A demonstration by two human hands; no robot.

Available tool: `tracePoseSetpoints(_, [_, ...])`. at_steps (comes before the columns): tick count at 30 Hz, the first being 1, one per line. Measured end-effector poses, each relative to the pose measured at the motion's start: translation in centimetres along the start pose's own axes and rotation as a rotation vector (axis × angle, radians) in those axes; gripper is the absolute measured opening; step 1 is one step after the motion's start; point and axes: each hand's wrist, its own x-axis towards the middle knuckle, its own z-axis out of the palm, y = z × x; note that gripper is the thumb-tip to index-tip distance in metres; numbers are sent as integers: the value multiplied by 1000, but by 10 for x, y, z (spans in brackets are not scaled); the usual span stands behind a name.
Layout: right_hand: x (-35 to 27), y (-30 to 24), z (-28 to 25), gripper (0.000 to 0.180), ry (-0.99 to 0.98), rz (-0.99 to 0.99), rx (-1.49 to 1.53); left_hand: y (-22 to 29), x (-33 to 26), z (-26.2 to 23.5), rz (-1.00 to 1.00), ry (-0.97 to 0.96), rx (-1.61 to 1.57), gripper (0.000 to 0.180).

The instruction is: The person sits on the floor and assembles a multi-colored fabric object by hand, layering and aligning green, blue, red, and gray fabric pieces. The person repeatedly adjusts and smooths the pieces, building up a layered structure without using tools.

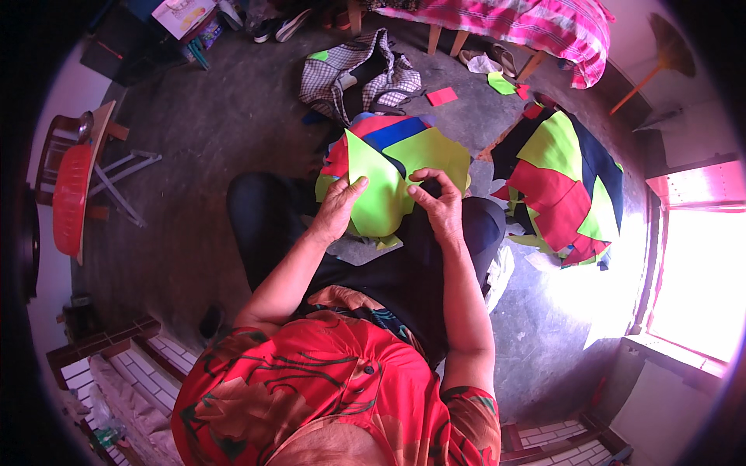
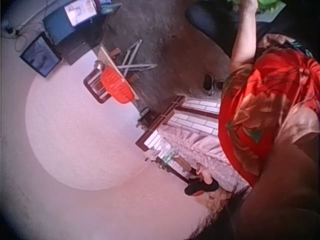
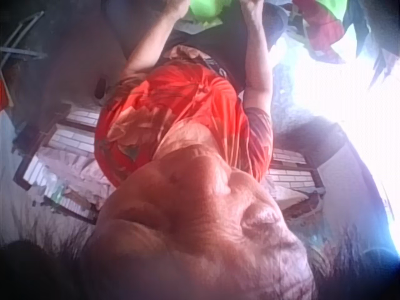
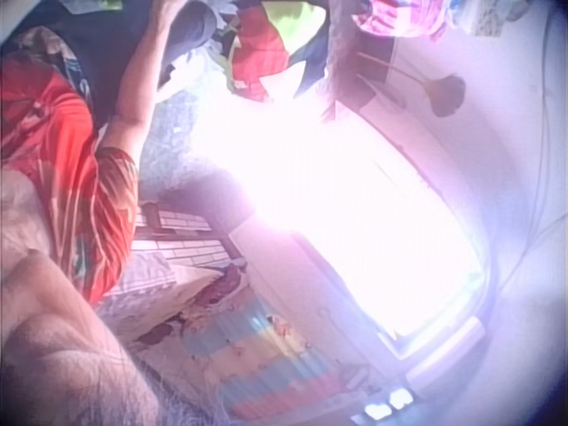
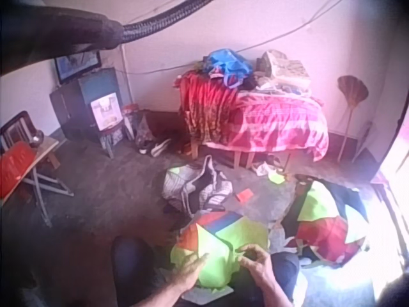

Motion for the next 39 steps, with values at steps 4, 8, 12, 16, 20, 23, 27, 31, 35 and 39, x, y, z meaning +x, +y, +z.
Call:
tracePoseSetpoints(4, [-2,-1,8,34,-42,-62,-61,-2,-5,5,-37,-106,223,35])
tracePoseSetpoints(8, [-1,8,3,30,-42,-118,-133,-10,-8,17,5,-163,391,37])
tracePoseSetpoints(12, [-2,6,2,22,-29,-138,-158,-14,-9,18,-50,-190,333,39])
tracePoseSetpoints(16, [-4,3,2,16,-36,-118,-142,-5,-11,19,-123,-218,260,43])
tracePoseSetpoints(20, [-3,7,-2,11,-92,-62,-186,-5,-11,23,-239,-171,-182,49])
tracePoseSetpoints(23, [-2,7,0,9,-129,-85,-251,-18,-7,12,-353,-115,-322,52])
tracePoseSetpoints(27, [-4,5,-1,9,-223,-74,-238,-9,-6,12,-448,-149,-375,53])
tracePoseSetpoints(31, [-7,3,-4,9,-317,-27,-264,-5,-8,14,-436,-114,-371,54])
tracePoseSetpoints(35, [-6,3,-6,8,-377,-89,-325,-24,-3,0,-492,-97,-263,32])
tracePoseSetpoints(39, [-7,4,-7,8,-303,-18,-60,-26,0,-2,-459,17,-186,18])
